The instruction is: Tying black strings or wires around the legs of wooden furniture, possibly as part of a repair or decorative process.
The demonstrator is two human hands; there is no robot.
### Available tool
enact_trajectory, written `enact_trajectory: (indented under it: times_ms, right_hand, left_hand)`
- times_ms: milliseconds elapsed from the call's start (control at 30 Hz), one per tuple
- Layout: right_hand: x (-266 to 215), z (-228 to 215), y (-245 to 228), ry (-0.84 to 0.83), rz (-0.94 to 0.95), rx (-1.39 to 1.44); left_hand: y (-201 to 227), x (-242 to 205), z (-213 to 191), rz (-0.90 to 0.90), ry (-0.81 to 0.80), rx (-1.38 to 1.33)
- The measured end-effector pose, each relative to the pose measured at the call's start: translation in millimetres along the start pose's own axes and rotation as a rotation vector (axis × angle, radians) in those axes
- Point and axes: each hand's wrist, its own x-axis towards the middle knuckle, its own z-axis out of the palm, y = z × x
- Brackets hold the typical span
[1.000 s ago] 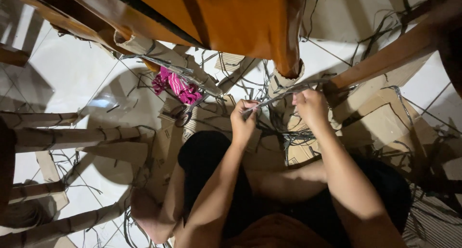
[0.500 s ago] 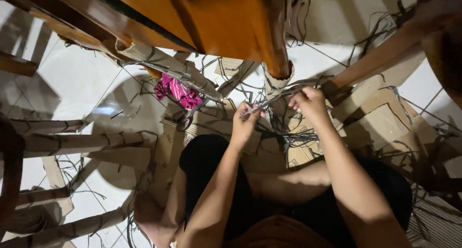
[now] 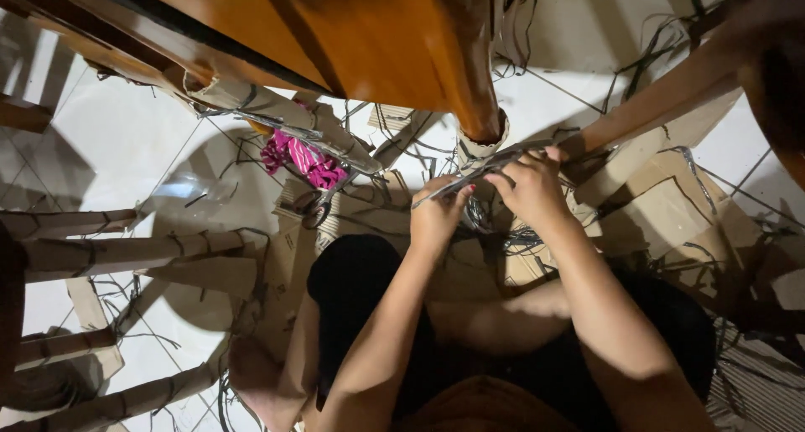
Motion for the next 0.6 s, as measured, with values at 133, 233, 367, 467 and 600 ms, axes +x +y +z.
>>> enact_trajectory:
  times_ms: [133,233,367,467,600]
  right_hand:
    - [-2.3,7.3,5.3,0.012,-0.038,0.041]
    - [-2.5,10.6,1.3,0.031,-0.018,0.103]
    - [-19.6,39.7,16.3,0.032,0.050,0.077]
    - [-17.4,45.0,12.7,0.057,0.152,0.085]
    - [-8.7,35.9,0.3,-0.029,0.466,0.164]
  left_hand:
    - [-16.4,-0.1,10.5,0.036,-0.019,0.023]
    - [-37.1,3.2,20.7,-0.047,-0.087,-0.164]
    - [-66.4,6.5,38.1,-0.164,-0.138,-0.493]
    - [-67.5,1.5,50.2,-0.239,-0.118,-0.672]
    - [-80.3,4.1,58.4,-0.233,-0.087,-0.756]
